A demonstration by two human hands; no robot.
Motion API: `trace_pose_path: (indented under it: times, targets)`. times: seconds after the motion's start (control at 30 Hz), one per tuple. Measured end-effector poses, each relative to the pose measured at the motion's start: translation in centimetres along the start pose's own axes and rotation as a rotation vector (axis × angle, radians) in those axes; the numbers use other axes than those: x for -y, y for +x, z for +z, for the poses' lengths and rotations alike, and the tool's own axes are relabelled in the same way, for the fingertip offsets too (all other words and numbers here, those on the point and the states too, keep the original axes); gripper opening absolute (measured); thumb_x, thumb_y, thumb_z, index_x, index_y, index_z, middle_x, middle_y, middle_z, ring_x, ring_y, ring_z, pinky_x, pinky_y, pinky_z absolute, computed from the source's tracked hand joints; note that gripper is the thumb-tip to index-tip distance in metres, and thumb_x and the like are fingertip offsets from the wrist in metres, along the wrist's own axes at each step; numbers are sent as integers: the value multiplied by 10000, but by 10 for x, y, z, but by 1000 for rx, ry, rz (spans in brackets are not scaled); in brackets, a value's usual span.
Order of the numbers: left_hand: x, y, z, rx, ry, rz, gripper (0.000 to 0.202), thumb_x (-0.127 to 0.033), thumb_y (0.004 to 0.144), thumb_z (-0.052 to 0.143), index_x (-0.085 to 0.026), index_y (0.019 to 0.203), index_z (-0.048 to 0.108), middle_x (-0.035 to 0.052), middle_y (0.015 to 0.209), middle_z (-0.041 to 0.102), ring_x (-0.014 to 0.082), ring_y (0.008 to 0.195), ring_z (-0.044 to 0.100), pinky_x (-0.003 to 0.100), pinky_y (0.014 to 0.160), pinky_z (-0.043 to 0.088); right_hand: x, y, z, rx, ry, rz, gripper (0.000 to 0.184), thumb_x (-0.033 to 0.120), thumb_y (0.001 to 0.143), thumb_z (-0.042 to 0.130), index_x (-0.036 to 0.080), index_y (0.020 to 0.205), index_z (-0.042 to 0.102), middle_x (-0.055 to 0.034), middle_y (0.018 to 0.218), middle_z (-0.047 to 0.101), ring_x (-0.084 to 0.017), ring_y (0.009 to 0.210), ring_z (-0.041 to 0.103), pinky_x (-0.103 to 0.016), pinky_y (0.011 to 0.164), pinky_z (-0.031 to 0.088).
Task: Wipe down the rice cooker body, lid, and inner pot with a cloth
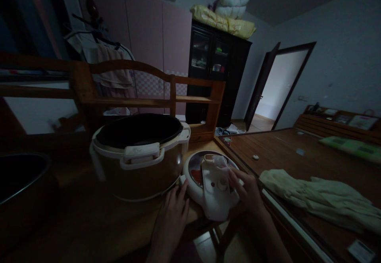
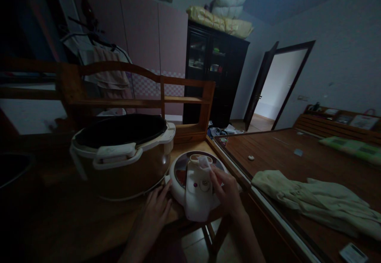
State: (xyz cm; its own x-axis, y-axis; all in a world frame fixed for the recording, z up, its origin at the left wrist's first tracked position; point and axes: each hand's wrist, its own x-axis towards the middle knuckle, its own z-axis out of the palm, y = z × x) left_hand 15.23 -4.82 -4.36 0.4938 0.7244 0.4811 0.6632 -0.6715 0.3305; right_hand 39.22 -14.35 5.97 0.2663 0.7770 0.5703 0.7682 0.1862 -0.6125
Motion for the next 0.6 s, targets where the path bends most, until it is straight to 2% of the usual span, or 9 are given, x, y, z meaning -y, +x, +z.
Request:
trace_pose_path:
  times: [0.07,0.17,0.23,0.33,0.43,0.53,0.6]
  targets:
    - [2,0,1,-5,-8,5,619,-188,969,381,-330,1544,198,72,1376,507,220,1275,481,397,1040,466,1,3,9,108,-21,-7,371,417,982,447,224,1123,730,-34,997,749,-220,879,693,-263,755,492]
    - [4,0,4,-8,-34,23,610,-188,968,388,-322,1538,219,73,1393,499,228,1283,480,419,1057,453,-3,3,14,167,-63,67,420,455,978,443,189,1019,766,-7,725,712,-177,641,636,-234,573,416]
    - [3,0,5,-12,-60,12,599,-184,968,391,-318,1532,240,71,1374,515,227,1267,498,423,1057,454,-6,1,13,157,-60,110,454,475,973,439,175,975,781,-1,653,682,-170,605,605,-235,548,381]
    - [-3,2,1,-68,-114,-33,593,-176,971,383,-298,1533,239,76,1344,542,218,1230,536,404,1039,471,-8,-1,10,134,-33,127,471,489,962,444,172,940,790,-8,677,699,-184,640,611,-248,585,390]
    - [-10,2,-14,-177,-191,-57,542,-179,985,367,-280,1513,296,70,1367,536,201,1239,544,362,1037,477,-9,-2,12,101,-16,131,491,500,951,447,161,856,790,-15,662,695,-198,654,619,-256,593,392]
    - [-14,-11,-39,-272,-257,36,439,-152,983,347,-267,1374,509,45,1325,579,188,1230,550,352,1041,480,-10,-3,16,66,-8,144,480,493,937,460,160,810,782,-22,676,706,-207,668,634,-258,605,405]
    - [-16,-30,-59,-242,-184,102,414,-159,974,361,-328,1269,598,9,1279,616,204,1189,568,394,1011,500,-10,-3,19,45,-11,161,448,480,926,480,169,812,782,-18,683,710,-202,663,634,-255,605,402]
